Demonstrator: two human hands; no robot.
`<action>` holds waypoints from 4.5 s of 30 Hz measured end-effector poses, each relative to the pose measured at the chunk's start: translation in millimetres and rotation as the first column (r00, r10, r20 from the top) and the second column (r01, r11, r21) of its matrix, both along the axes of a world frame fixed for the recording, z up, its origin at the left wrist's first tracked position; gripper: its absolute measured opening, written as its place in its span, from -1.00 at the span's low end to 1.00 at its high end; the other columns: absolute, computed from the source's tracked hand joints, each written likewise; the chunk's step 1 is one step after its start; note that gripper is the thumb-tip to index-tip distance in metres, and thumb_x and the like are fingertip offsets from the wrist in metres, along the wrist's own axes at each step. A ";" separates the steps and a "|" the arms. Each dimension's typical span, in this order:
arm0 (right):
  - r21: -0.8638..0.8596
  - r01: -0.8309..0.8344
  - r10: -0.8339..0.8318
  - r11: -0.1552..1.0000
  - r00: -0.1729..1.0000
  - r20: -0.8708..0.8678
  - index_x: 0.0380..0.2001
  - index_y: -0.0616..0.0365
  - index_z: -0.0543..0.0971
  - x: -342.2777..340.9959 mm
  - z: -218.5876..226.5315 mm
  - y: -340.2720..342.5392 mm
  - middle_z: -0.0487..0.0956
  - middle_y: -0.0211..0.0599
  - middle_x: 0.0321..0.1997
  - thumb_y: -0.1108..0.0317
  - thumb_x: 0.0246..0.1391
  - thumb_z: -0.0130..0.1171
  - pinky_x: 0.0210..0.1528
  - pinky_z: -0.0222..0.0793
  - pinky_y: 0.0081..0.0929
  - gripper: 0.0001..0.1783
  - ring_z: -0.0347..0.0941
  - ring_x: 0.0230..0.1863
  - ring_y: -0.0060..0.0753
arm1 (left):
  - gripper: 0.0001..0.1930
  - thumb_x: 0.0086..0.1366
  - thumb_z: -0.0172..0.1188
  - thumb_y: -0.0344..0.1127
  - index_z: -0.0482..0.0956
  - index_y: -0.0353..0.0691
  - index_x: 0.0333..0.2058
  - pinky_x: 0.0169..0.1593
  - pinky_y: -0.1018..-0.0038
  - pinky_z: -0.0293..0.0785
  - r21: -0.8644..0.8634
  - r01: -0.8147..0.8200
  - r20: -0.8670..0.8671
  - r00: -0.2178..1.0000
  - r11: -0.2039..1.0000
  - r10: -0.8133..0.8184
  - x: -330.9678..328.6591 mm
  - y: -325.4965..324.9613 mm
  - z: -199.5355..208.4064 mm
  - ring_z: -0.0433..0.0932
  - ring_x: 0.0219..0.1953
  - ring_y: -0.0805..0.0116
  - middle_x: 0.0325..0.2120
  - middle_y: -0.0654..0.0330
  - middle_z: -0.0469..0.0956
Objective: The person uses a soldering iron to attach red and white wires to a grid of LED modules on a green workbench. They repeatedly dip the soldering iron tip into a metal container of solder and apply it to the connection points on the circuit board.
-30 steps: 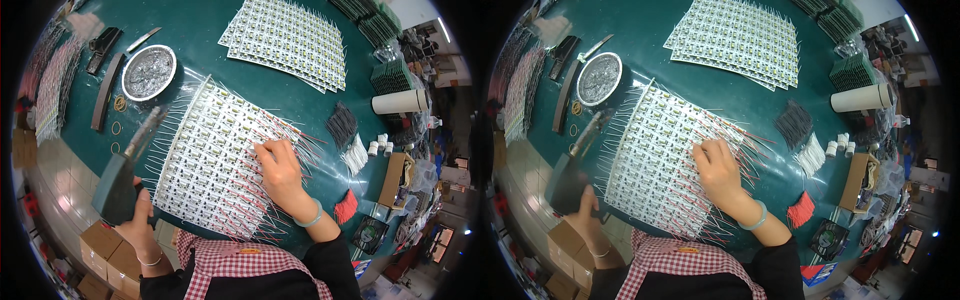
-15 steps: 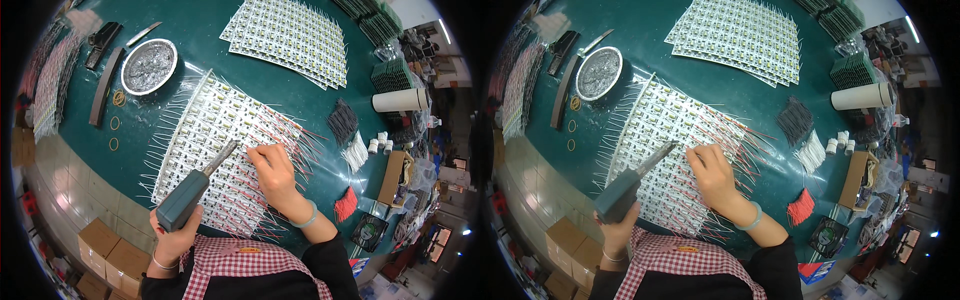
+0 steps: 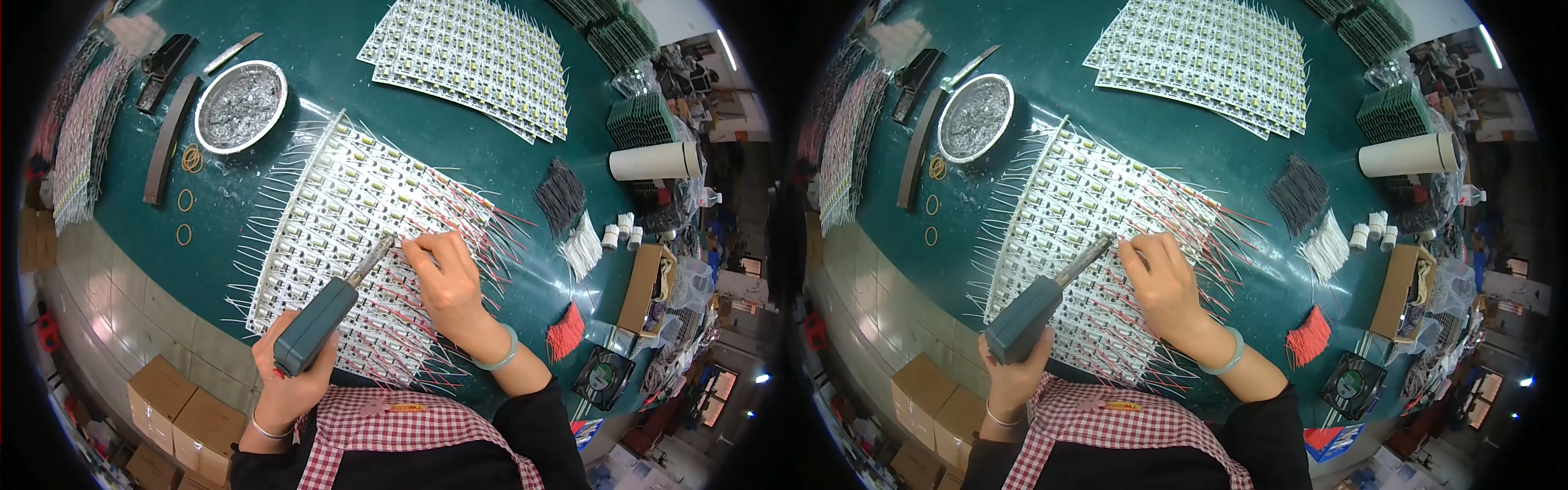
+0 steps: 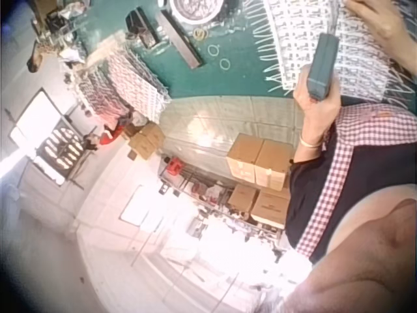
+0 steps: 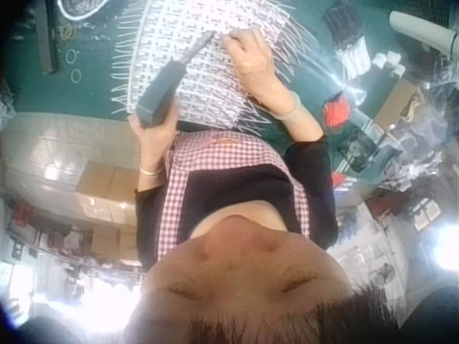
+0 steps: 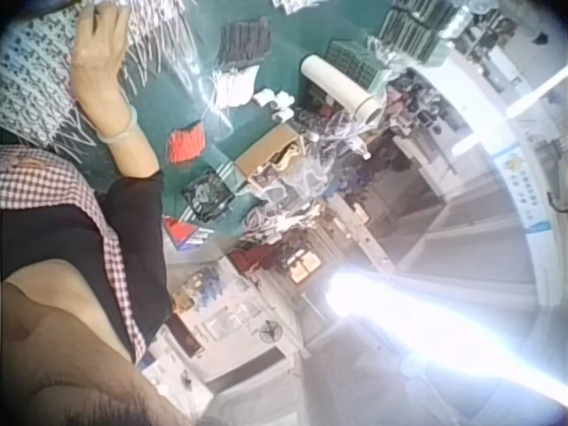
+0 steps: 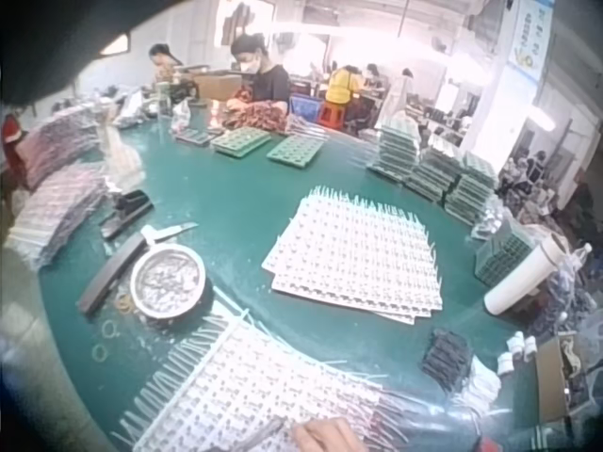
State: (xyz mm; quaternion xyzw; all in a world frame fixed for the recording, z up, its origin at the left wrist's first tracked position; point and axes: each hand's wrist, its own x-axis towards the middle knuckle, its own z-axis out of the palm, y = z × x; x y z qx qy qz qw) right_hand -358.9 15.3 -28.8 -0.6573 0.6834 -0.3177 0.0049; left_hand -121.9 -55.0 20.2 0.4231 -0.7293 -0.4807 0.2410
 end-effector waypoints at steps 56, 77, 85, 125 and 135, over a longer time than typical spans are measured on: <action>0.040 0.030 -0.030 0.999 0.999 -0.016 -0.08 0.35 0.60 22.7 1.7 14.9 0.52 -0.16 -0.18 0.60 -0.09 0.22 -0.27 0.48 -0.32 -0.59 0.46 -0.20 -0.14 | -0.83 0.09 0.36 -0.63 0.65 -0.43 -0.30 -0.35 0.49 0.49 -0.021 -0.019 -0.054 0.998 1.000 0.017 23.2 15.4 -5.8 0.59 -0.45 0.36 -0.39 0.07 0.63; 0.030 0.050 -0.049 0.998 0.998 -0.041 -0.10 0.34 0.61 24.8 0.9 14.3 0.52 -0.17 -0.19 0.60 -0.08 0.23 -0.30 0.48 -0.33 -0.62 0.46 -0.21 -0.15 | -0.79 0.08 0.39 -0.60 0.69 -0.47 -0.26 -0.31 0.49 0.55 -0.053 -0.048 -0.081 0.996 0.997 0.044 26.1 17.6 -1.0 0.66 -0.42 0.31 -0.34 0.01 0.67; 0.115 0.101 -0.096 0.988 0.994 -0.044 -0.14 0.26 0.61 20.6 18.0 27.9 0.53 -0.21 -0.18 0.61 -0.13 0.22 -0.26 0.51 -0.29 -0.63 0.49 -0.19 -0.13 | -0.77 0.08 0.39 -0.61 0.68 -0.49 -0.24 -0.29 0.50 0.56 -0.093 -0.062 -0.077 0.995 0.994 0.055 30.8 18.5 -2.7 0.66 -0.41 0.35 -0.35 0.02 0.69; 0.012 0.064 -0.064 0.998 0.998 0.008 -0.15 0.26 0.61 43.9 -2.3 22.7 0.53 -0.21 -0.20 0.64 -0.14 0.22 -0.28 0.46 -0.29 -0.62 0.46 -0.22 -0.14 | -0.82 0.10 0.37 -0.63 0.67 -0.44 -0.28 -0.33 0.50 0.52 -0.006 -0.034 -0.097 0.995 0.999 0.033 45.5 24.0 -7.7 0.62 -0.43 0.37 -0.37 0.08 0.65; 0.019 0.043 -0.044 0.999 0.999 0.020 -0.14 0.27 0.61 42.3 -3.3 22.7 0.53 -0.19 -0.19 0.63 -0.15 0.21 -0.26 0.45 -0.28 -0.62 0.46 -0.21 -0.13 | -0.84 0.09 0.37 -0.62 0.67 -0.39 -0.31 -0.38 0.46 0.49 0.031 -0.056 -0.139 0.988 0.998 0.059 44.4 27.6 -17.4 0.60 -0.48 0.32 -0.42 0.10 0.62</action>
